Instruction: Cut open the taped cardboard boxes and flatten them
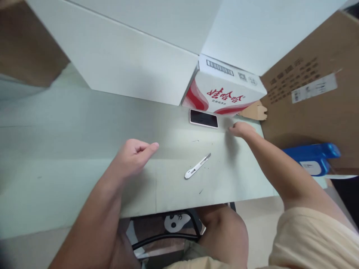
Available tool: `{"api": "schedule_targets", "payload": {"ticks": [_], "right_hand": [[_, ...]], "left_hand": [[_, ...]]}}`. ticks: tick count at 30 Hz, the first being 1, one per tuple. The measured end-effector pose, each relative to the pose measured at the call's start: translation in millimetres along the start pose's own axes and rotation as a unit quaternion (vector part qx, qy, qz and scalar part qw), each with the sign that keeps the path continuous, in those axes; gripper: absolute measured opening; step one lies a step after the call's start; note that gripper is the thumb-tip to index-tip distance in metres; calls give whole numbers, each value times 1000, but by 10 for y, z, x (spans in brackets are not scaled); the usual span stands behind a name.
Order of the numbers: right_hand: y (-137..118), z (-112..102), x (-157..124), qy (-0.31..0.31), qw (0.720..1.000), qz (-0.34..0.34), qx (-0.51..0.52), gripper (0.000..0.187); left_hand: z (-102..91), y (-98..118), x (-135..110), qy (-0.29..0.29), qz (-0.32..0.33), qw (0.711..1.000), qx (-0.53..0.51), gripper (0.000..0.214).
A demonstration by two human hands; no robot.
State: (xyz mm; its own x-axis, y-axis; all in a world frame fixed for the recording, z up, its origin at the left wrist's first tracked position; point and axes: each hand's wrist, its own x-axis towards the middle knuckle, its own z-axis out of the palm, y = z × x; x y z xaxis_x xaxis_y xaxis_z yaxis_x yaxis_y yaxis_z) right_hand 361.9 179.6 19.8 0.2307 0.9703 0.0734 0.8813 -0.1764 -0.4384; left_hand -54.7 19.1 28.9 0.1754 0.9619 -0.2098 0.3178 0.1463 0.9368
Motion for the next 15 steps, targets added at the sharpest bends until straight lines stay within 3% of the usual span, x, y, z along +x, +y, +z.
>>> {"api": "schedule_targets", "payload": {"ticks": [3,7,11,15], "right_hand": [[-662,123,-356,-138,974,-7,-177,30],[-1727,424,-849,-202,932,-128,-273,28],[-2869,872,-1296,-225,884,-293,-285,28],[-3982,1489,-1453,-215,864,-428,-155,21]], "left_hand": [[-196,31,-198,22,30,997,-66,49],[-459,-5,-453,67,76,981,-166,51],[-662,-51,-622,97,119,951,-267,53],[-813,-97,-709,114,130,917,-360,52]]}}
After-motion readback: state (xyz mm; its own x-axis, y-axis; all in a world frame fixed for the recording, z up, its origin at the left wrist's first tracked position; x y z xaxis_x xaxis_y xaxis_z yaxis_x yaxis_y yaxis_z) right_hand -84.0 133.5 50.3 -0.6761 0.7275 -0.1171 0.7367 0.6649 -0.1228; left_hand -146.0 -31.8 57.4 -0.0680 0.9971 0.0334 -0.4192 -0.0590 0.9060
